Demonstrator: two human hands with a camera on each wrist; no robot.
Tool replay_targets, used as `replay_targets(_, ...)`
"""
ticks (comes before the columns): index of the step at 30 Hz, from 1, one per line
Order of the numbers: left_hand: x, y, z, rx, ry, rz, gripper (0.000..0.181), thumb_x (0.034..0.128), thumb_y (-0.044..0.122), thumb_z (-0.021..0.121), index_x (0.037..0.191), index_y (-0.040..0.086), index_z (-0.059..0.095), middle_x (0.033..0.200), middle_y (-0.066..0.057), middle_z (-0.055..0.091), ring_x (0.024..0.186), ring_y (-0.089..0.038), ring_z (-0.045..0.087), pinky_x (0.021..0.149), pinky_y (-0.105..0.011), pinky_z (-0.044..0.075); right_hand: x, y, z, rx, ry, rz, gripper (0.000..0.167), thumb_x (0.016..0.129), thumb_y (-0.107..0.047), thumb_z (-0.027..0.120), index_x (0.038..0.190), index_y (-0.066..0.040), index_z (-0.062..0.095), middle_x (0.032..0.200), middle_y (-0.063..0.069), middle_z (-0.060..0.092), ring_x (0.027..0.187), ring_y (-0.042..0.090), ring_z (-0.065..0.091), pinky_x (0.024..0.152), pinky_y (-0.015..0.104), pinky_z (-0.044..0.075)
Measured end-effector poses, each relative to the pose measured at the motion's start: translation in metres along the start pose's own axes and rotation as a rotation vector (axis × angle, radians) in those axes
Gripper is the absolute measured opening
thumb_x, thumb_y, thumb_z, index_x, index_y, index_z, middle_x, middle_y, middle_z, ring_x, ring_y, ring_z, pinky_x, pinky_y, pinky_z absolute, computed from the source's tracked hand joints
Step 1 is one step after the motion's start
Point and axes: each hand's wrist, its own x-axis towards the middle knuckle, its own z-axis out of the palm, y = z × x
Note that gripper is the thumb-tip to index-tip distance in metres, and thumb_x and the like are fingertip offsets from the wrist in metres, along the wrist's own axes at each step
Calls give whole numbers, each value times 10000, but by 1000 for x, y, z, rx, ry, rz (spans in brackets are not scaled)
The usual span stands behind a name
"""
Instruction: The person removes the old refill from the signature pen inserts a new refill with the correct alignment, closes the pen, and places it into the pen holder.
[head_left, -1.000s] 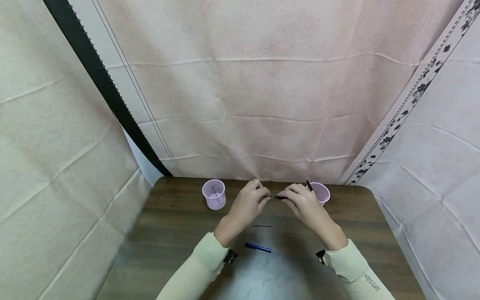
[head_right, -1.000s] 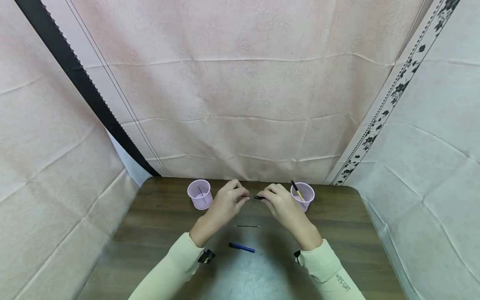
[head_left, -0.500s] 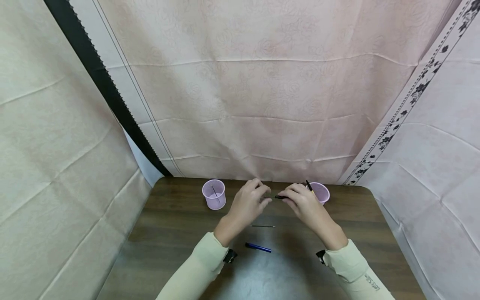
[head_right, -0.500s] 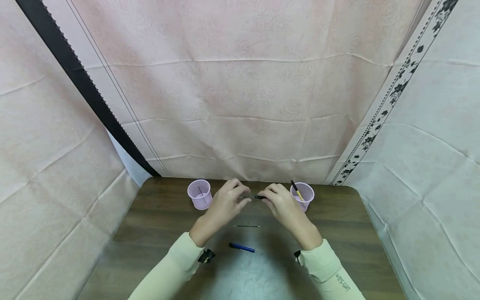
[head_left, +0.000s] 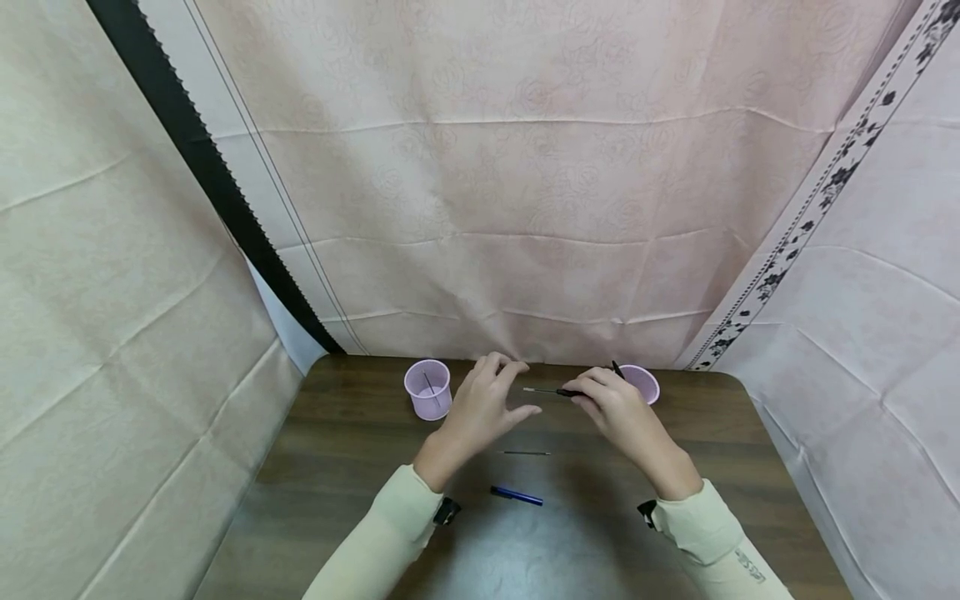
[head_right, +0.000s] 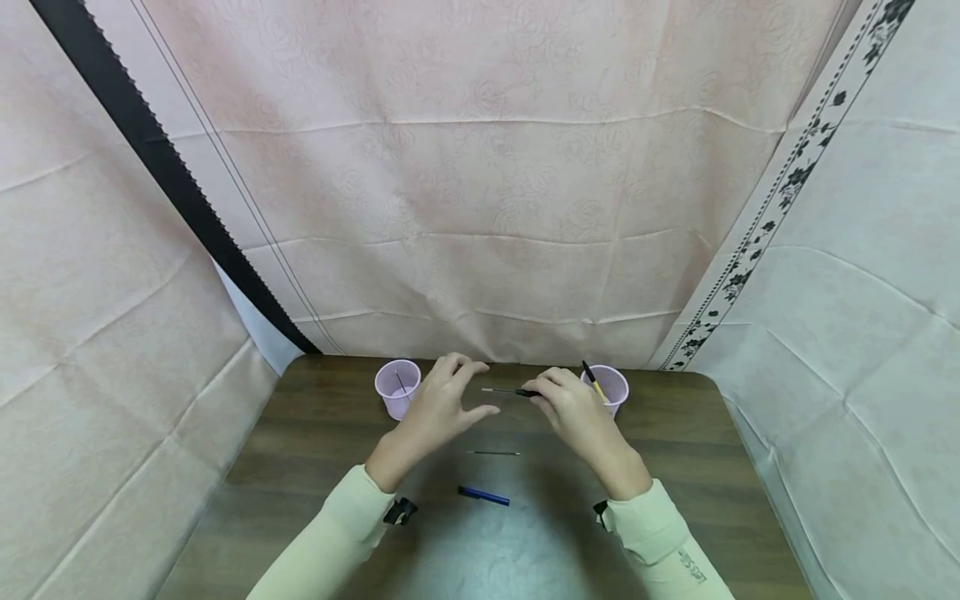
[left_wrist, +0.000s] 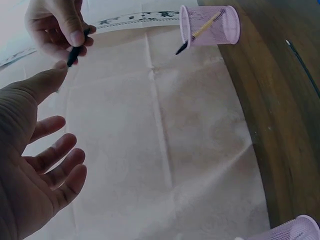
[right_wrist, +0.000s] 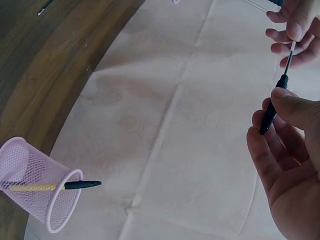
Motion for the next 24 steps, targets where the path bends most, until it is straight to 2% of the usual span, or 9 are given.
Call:
replay_targets(5,-6,-8,5,7,-19,-13,657,743,474,915,1237,124,662,1091,-73,610,985,-259,592,816,-416,511,-1,1,-2,3,-6,3,315,766,64,849,1025,-89,755,994,26,728,928,201,692,790,387,578)
replay_targets(14,-18,-21,13,-6,-126,-79,647,787,470,885,1279,117,656,1141,-77,591,1056,-282,571,861,-425,495,-1,3,-2,14,-12,4,325,771,74,843,1038,-84,747,1005,25,731,935,193,697,798,377,578)
replay_targets(19,-27,-32,18,17,-188,-82,645,816,485,858,1296,108,649,1176,-80,594,1071,-259,561,884,-416,497,-2,4,-2,15,-27,10,310,786,69,834,1043,-79,743,1013,26,726,941,191,693,797,371,578)
replay_targets(24,-34,-41,22,32,-231,-59,644,822,492,850,1295,103,651,1175,-81,601,1054,-250,571,875,-409,514,-3,5,-1,14,-28,14,315,775,79,839,1032,-76,744,1002,30,719,926,188,690,786,367,576)
